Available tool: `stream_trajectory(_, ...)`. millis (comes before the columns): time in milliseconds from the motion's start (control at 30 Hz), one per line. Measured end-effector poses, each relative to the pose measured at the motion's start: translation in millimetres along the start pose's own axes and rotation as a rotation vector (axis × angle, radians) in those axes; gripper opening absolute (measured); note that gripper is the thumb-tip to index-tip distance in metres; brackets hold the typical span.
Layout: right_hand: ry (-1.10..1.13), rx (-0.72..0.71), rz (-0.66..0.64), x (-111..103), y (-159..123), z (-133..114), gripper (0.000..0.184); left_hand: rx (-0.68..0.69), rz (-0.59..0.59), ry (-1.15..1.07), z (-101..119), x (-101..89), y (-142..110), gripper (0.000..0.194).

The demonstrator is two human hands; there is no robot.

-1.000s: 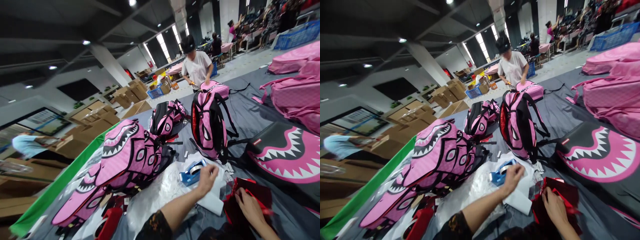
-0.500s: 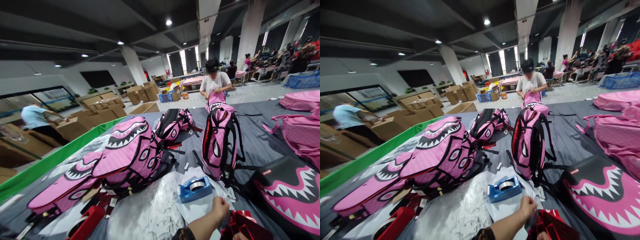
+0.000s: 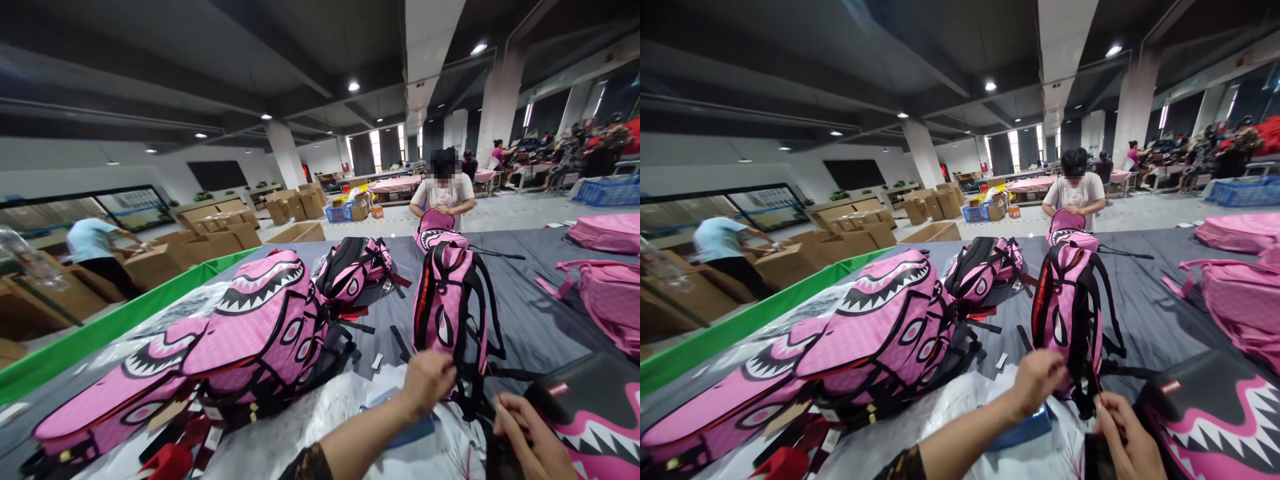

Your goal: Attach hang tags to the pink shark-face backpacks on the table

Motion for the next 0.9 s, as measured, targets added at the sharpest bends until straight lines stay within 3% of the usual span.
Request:
stream_trajectory(67, -0.018, -0.08, 0.036, 10, 30, -23, 0.055, 0.084, 0.188, 0.134, 4, -58.4, 51, 0.033)
stream_trajectory(100, -0.014, -0.103, 0.037, 18, 44, -32, 0.055, 0.139, 0.256, 0.221, 6, -79.0, 74, 0.04)
stream_trajectory(167, -0.013, -0.132, 0.027, 35, 67, -44, 0.052, 0.234, 0.239, 0.318, 3, -95.3, 113, 0.05)
stream_trajectory(300, -0.076, -0.15, 0.047, 56, 92, -43, 0.042, 0.361, 0.091, 0.266, -13, -88.2, 148, 0.036)
stream_trajectory(400, -0.117, -0.156, 0.109, 54, 102, -34, 0.039, 0.317, 0.134, 0.139, -25, -91.6, 150, 0.017)
stream_trajectory(500, -0.139, -0.215, 0.181, 43, 112, -36, 0.035, 0.2, 0.219, -0.012, -31, -102.6, 155, 0.012)
stream_trajectory(700, -0.162, -0.177, 0.236, 15, 125, -40, 0.031, 0.072, 0.274, -0.23, -19, -102.9, 170, 0.005)
stream_trajectory(900, -0.165, -0.196, 0.241, 11, 103, -38, 0.037, 0.112, 0.21, -0.323, -2, -87.3, 163, 0.011)
Point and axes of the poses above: each hand's wrist, its own y-axis towards the middle knuckle, its own x-axis out of the palm, z = x × y, the point moved 9 cm from there along y, towards the middle knuckle, and after that the axes turned 4 degrees about -z, right-handed, at the moved point
